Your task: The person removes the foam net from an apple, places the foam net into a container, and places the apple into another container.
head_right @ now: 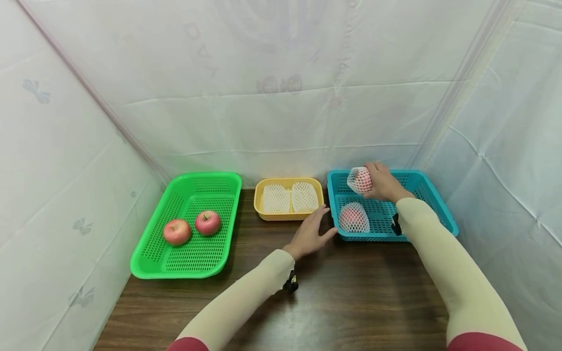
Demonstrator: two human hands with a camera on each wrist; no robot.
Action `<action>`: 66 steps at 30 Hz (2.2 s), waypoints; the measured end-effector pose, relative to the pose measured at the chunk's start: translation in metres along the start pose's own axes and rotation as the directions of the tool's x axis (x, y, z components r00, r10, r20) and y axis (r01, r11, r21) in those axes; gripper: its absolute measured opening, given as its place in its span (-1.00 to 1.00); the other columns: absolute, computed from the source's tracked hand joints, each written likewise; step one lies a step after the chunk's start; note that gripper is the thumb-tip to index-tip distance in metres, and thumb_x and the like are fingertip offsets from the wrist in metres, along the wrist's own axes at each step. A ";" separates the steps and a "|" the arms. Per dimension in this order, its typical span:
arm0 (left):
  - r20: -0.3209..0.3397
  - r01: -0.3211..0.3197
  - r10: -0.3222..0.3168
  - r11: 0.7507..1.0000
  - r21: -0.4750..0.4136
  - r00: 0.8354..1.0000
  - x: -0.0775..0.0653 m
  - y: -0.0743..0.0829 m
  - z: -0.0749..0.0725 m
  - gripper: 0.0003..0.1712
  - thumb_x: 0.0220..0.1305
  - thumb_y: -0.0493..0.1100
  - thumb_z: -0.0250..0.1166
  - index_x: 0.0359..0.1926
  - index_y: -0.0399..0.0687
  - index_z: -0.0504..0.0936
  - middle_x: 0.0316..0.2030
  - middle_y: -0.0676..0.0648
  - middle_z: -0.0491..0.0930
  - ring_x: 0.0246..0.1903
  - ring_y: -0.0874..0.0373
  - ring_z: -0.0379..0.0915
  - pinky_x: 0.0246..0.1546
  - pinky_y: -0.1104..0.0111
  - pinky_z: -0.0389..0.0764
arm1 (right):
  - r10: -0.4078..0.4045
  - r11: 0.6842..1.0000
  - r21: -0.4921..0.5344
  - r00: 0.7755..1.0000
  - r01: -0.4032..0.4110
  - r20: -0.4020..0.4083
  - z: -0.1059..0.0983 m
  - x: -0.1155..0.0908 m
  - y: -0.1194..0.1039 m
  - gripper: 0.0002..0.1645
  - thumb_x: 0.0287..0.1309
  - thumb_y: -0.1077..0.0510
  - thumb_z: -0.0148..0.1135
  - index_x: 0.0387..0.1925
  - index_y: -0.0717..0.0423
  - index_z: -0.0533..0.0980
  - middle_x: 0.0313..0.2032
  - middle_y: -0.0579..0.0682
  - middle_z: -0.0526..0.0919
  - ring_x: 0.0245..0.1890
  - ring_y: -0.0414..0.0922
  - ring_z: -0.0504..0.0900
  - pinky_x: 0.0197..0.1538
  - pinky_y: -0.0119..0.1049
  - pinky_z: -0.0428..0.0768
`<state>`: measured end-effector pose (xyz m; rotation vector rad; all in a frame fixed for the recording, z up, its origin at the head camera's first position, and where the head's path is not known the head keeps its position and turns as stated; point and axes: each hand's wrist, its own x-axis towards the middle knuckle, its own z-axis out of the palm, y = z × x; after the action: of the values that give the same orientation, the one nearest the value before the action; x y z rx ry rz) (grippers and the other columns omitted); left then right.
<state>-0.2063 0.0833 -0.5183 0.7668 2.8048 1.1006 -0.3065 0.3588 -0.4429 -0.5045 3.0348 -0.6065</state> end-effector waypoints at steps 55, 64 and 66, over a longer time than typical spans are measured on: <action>-0.246 -0.123 0.067 0.967 -0.222 0.967 -0.019 -0.030 -0.030 -0.10 0.24 0.26 0.24 0.47 0.16 0.06 0.42 0.07 0.13 0.40 0.22 0.05 0.35 0.16 0.23 | -0.154 0.988 -0.009 0.988 0.154 0.001 0.008 -0.030 -0.062 0.19 -0.28 0.18 0.63 0.37 0.12 0.12 0.21 0.19 0.30 0.23 0.19 0.25 0.15 0.22 0.40; -0.261 -0.141 0.080 0.965 -0.221 0.962 -0.023 -0.037 -0.035 -0.11 0.24 0.26 0.22 0.46 0.13 0.07 0.41 -0.08 0.16 0.38 0.22 0.06 0.34 0.15 0.24 | -0.172 0.985 0.000 0.985 0.172 -0.004 0.015 -0.028 -0.074 0.23 -0.33 0.15 0.65 0.37 0.07 0.12 0.20 0.14 0.31 0.19 0.14 0.27 0.13 0.20 0.42; -0.265 -0.130 0.069 0.967 -0.221 0.962 -0.024 -0.038 -0.035 -0.12 0.24 0.27 0.22 0.46 0.14 0.07 0.41 -0.09 0.17 0.37 0.22 0.07 0.33 0.15 0.25 | -0.175 0.985 0.007 0.985 0.175 -0.003 0.017 -0.027 -0.077 0.23 -0.34 0.15 0.66 0.37 0.06 0.13 0.20 0.12 0.32 0.18 0.12 0.27 0.14 0.19 0.42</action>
<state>-0.2088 0.0259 -0.5201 0.8019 2.7803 1.6251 -0.2555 0.2932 -0.4313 -0.7763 3.0108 -0.6232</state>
